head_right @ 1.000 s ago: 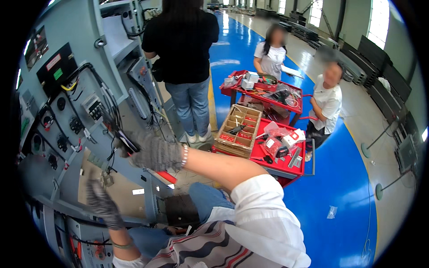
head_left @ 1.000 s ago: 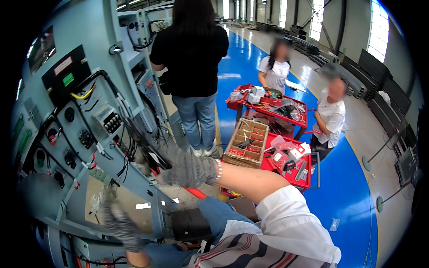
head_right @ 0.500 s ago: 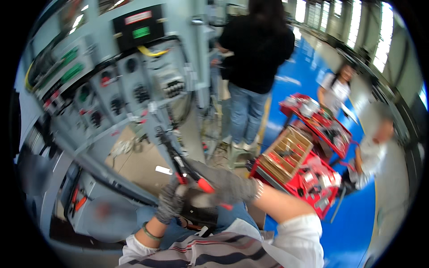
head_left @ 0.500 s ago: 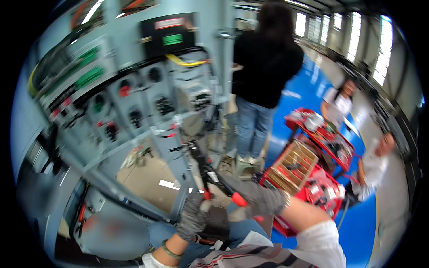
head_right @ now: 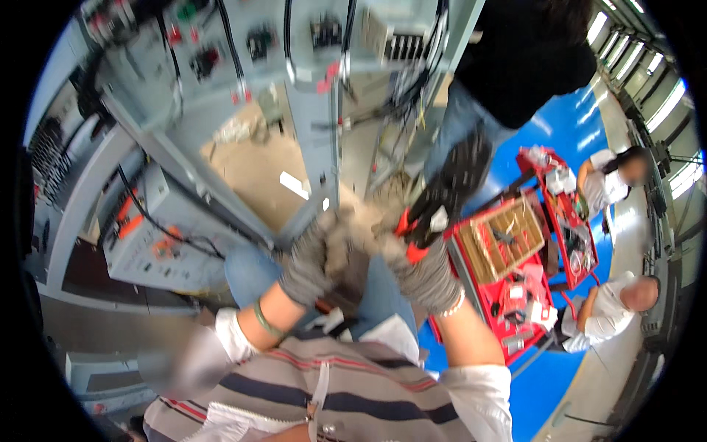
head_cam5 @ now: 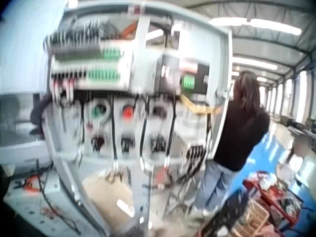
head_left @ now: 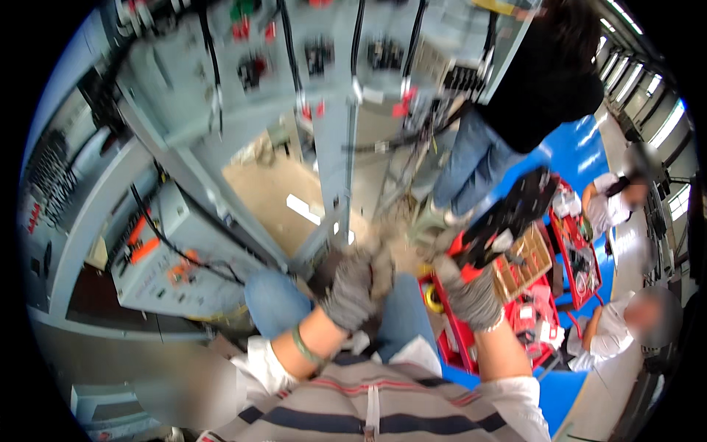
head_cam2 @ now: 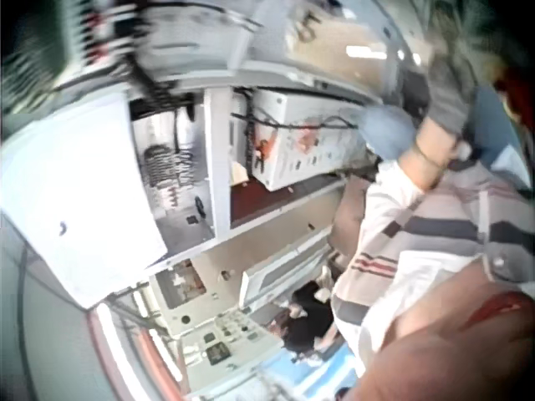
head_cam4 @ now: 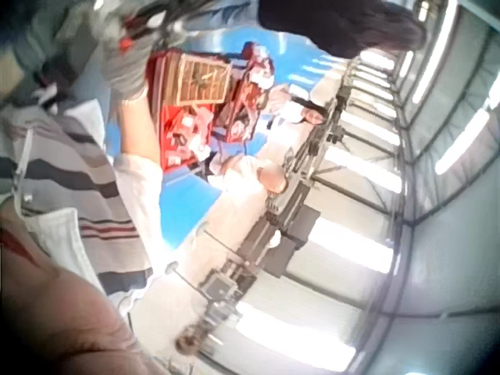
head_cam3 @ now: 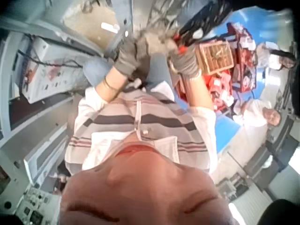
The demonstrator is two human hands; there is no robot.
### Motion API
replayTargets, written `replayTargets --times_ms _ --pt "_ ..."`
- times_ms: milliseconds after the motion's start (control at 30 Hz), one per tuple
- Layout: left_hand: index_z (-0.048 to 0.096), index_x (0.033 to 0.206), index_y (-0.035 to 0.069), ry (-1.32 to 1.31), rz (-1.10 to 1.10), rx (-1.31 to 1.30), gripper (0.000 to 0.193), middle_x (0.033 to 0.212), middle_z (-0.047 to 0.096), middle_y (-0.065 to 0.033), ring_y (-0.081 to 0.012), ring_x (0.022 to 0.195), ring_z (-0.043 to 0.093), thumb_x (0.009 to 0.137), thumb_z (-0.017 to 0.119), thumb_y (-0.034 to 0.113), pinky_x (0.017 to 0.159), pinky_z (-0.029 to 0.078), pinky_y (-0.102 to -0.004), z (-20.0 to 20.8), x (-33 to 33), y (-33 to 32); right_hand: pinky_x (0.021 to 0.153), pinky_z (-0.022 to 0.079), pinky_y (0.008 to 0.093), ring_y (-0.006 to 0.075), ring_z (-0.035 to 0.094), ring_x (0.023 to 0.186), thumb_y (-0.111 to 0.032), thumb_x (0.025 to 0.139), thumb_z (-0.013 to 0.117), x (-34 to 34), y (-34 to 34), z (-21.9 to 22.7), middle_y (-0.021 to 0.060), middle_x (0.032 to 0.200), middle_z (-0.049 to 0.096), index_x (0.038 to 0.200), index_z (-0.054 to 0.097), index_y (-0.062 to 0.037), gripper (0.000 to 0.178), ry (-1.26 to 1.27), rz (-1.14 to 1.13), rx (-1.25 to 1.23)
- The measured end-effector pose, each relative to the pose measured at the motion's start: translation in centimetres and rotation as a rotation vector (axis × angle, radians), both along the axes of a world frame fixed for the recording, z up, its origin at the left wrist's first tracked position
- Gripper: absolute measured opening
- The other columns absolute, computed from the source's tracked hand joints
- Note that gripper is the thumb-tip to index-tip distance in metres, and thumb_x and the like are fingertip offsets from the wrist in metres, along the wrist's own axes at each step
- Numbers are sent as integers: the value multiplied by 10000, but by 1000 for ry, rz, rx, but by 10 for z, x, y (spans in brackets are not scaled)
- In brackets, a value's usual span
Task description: The person strips insulation from multiple black wires and inserts them into terminal blocks inside an open electrical panel. The person uses wire strippers and handles the wires one at a time while seated on a step stool. Other people are visible in the background.
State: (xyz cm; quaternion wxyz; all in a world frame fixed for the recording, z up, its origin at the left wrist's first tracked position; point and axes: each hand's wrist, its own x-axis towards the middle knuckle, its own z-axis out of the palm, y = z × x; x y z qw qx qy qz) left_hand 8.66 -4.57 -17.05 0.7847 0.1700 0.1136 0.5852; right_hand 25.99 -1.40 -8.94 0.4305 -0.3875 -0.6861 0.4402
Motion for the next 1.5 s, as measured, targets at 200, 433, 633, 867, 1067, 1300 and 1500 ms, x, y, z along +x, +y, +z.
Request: replayTargets --times_ms 200,433,633,867,1067,1300,1500 --pt "462 1254 -11 -309 214 -96 439 1161 576 -155 -273 1073 574 987 408 332 923 493 -379 21 11 13 718 466 269 134 557 797 -35 783 611 -8 -19 -12 32 900 568 986 553 -16 212 44 72 -44" --pt "439 1297 15 -303 240 -67 478 1301 488 -187 -325 1232 457 976 408 367 1048 364 -496 34 16 8 724 465 275 134 557 797 -10 747 682 -22 -25 -19 28 851 571 994 547 -31 282 -71 32 -45" --pt "487 1254 9 -272 189 -30 422 1217 566 -144 -283 1115 541 982 393 317 1017 407 -419 24 19 8 712 478 278 144 576 770 -14 748 680 -26 -21 -31 41 828 588 991 540 -43 282 -299 -61 148" --pt "502 1232 17 -131 319 -150 417 1144 593 -148 -280 1048 578 959 474 331 945 461 -397 21 28 10 664 478 299 150 578 705 -43 760 653 -28 -17 -35 42 780 585 965 530 -41 240 -246 -101 188" --pt "636 1015 104 315 196 -203 338 812 624 34 -41 562 486 863 641 406 456 349 -175 12 17 2 635 478 380 308 599 709 -78 774 634 -8 -4 -19 133 792 587 1042 514 -34 297 -392 -124 348" --pt "632 963 74 725 185 -53 277 702 529 47 -39 558 465 876 651 336 474 357 -183 32 12 -9 640 472 426 386 593 788 -184 669 737 -6 3 -8 198 836 577 1037 506 -2 471 -548 -47 454" --pt "647 960 48 622 111 22 244 691 560 24 -50 628 492 880 651 278 568 410 -193 66 2 -12 658 481 396 327 591 742 -122 719 686 -10 3 13 157 835 569 1034 514 -13 375 -328 -55 582"
